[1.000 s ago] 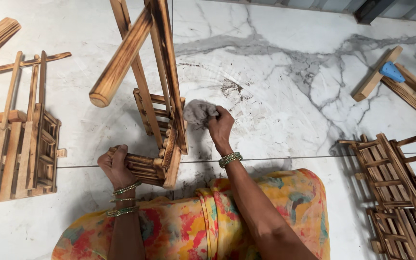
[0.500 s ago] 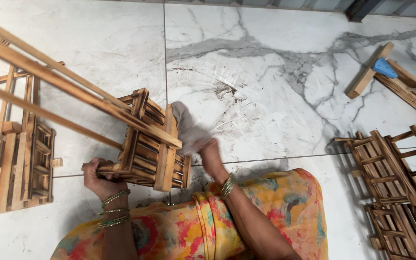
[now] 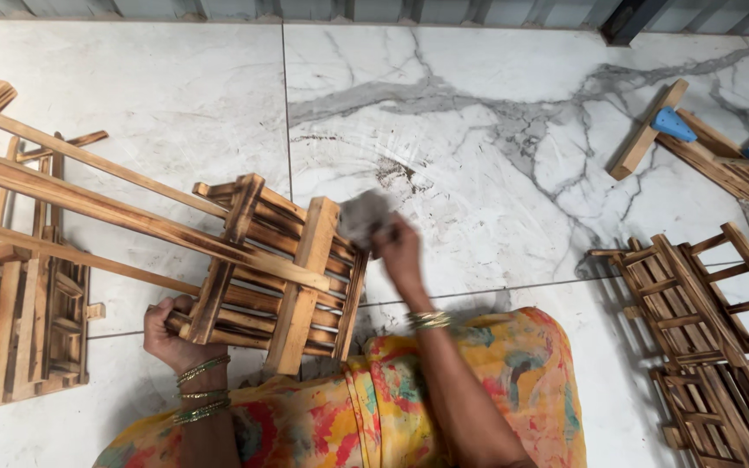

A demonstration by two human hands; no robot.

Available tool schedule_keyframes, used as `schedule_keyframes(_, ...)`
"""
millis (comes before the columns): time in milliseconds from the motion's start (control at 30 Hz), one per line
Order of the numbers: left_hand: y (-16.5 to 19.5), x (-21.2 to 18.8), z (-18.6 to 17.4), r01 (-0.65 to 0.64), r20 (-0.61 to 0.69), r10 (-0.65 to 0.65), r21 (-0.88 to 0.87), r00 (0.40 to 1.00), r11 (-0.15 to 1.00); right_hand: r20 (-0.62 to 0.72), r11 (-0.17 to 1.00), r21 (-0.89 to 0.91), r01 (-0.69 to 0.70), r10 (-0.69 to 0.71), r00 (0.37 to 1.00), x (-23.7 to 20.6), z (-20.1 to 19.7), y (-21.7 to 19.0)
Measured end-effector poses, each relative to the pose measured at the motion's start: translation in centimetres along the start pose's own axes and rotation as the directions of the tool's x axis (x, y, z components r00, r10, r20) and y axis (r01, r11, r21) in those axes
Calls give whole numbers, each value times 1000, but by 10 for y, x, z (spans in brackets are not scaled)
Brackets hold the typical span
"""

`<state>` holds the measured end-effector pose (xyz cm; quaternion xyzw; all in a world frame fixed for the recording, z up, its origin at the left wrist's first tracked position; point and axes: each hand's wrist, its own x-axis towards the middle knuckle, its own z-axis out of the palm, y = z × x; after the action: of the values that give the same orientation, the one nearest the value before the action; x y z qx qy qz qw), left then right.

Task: The person sits on the floor and rubs down small wooden chair frames with a cloth-like abrasive pad, turning each frame over and working different sides and slats. Finished frames are set aside with a pile of similar wooden chair frames nearby.

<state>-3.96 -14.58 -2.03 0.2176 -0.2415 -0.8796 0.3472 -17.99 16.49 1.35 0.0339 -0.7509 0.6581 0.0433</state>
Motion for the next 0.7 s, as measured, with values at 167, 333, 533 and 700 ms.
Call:
schedule_keyframes(167,11,-5,2,40,-55,-45,-87,997,995,123,899,-321,300,-274,954,-80,63,-17)
schedule_keyframes(333,22,-8,8,122,-37,-124,-46,992,991,470,551,-420,722,-548,692,-149,44,-52)
schedule_keyframes(533,18,-13,18,1,-74,-6,-73,997,997,179,996,83,35,-49,983,-79,-7,-56)
schedule_keyframes(700,14,-14,21,-62,-25,60,-60,998,996,257,615,-617,491,-432,865,-5,8,-44)
